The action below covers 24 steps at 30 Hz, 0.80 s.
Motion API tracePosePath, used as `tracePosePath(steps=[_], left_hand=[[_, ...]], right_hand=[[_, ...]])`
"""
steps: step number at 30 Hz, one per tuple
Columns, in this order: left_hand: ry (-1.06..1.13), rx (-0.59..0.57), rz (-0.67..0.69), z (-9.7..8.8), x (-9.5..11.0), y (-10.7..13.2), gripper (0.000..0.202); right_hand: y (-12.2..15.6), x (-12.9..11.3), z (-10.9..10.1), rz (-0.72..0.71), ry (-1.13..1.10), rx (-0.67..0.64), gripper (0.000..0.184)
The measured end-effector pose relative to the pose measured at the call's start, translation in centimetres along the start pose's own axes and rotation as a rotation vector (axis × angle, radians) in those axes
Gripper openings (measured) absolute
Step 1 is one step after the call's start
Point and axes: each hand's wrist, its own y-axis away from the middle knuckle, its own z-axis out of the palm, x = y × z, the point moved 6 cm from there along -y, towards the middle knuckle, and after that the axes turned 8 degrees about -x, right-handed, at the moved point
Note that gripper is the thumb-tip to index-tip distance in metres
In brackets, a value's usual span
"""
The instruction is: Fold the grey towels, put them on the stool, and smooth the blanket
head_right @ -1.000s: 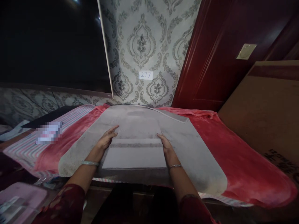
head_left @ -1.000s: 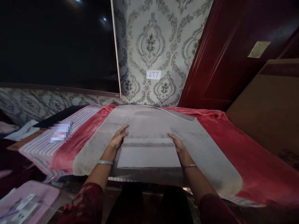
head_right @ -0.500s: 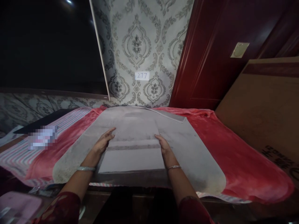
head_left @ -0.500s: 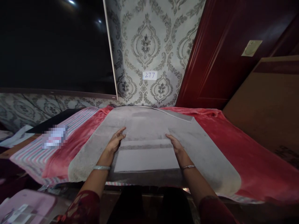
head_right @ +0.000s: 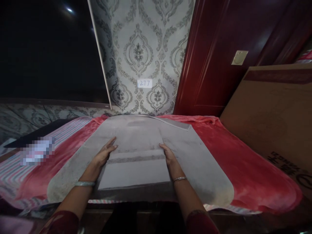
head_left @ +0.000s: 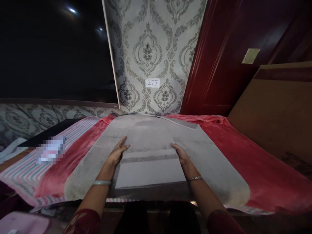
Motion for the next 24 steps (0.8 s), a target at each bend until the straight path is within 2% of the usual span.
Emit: tracePosePath(steps=[3, 8, 16, 20, 24], left_hand=[[0.016, -0.023, -0.018, 0.0, -0.12, -0.17, 0.103], [0.012, -0.033, -0.017, -0.02, -0.28, -0.35, 0.094], [-0.028, -0.06, 0.038, -0.15, -0.46, -0.7, 0.091], [-0.022, -0.083, 0.018, -0.13, -0.69, -0.87, 0.095], [-0.008, -0.058, 0.011, -0.11, -0.81, -1.0, 0.09]], right_hand=[[-0.07, -0.04, -0.14, -0.001, 0.004, -0.004, 0.03], [-0.16, 0.03, -0.14, 0.005, -0.031, 0.003, 0.031], [0.0, -0.02, -0.13, 0.014, -0.018, 0.032, 0.045], [-0.01, -0.12, -0.15, 0.01, -0.009, 0.025, 0.041], [0.15, -0.25, 0.07, 0.005, 0.002, 0.037, 0.038]])
